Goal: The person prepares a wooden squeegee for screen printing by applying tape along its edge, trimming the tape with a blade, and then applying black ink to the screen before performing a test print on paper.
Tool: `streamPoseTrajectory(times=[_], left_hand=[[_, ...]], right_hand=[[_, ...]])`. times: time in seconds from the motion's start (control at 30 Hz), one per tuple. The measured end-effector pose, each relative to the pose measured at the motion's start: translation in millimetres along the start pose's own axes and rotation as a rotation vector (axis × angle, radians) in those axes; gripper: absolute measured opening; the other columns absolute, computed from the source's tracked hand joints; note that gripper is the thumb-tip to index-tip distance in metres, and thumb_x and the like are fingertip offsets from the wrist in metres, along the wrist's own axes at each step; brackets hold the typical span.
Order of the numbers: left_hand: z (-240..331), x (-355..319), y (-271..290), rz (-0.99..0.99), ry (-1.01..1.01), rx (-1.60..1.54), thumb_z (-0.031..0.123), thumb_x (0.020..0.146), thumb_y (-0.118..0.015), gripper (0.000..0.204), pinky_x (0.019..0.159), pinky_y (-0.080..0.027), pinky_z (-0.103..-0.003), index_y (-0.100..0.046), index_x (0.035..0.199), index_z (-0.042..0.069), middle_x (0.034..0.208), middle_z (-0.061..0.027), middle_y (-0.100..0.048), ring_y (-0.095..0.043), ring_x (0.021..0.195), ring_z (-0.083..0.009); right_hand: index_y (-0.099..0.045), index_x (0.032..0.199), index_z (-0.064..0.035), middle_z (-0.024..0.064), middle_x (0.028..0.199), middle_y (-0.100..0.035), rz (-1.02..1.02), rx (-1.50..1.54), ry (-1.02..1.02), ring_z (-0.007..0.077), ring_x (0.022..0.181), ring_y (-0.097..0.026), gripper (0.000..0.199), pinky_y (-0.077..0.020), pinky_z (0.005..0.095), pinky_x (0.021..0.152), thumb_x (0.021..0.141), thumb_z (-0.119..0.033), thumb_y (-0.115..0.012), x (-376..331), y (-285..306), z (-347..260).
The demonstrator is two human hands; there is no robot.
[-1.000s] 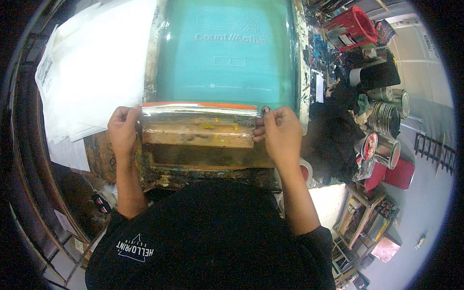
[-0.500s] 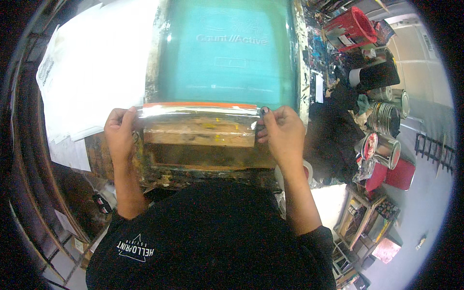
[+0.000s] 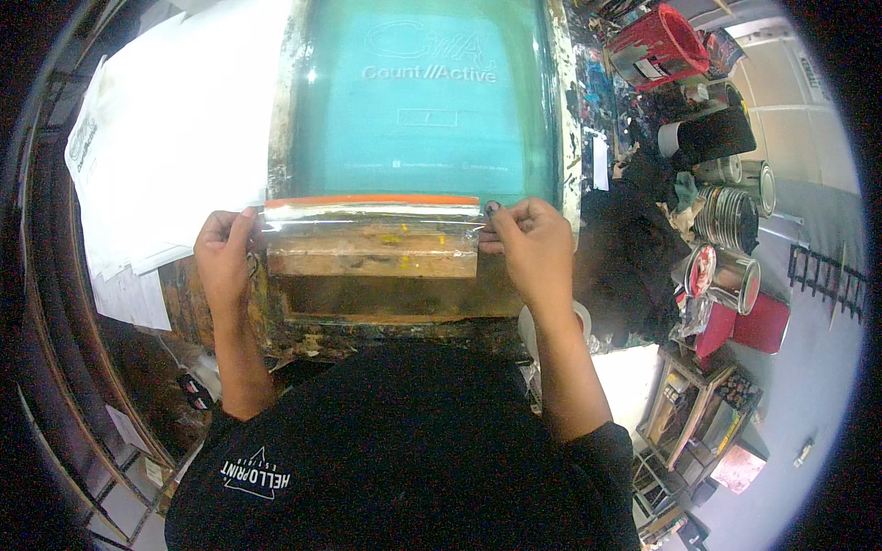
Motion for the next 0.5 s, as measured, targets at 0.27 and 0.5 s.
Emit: streamPoseTrajectory(times=[0.27,0.5], left_hand=[[-10.7,8.0,-0.7,0.001,-0.004,-0.013,0.011,0.094,-0.07,0.019,0.065,-0.046,-0.024,-0.061,0.081,0.0,0.074,-0.0048,-0.064,-0.056,0.067,-0.0085],[-8.9,5.1,0.7,0.025,-0.025,-0.016,0.01,0.094,-0.07,0.017,0.064,-0.048,-0.024,-0.063,0.082,-0.001,0.074,-0.0056,-0.066,-0.06,0.067,-0.0096]], right_hand=[[-0.062,0.084,0.0029,0.0131,0.078,-0.07,-0.026,-0.042,0.009,0.0167,0.067,-0.07,0.025,-0.0597,0.0281,0.059,0.095,-0.017,-0.071,8.9,-3.2,3.3],[-0.065,0.08,0.0003,0.0095,0.07,-0.069,0.02,-0.183,-0.005,0.0132,0.061,-0.065,0.024,-0.0523,0.0271,0.057,0.093,-0.019,-0.073,11.1,2.1,6.8]])
Point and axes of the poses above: each hand's wrist, its own x-axis towards the middle knuckle, its own y-axis out of the back of the hand, z = x × y, the point moved 9 cm from there along x, towards the middle knuckle
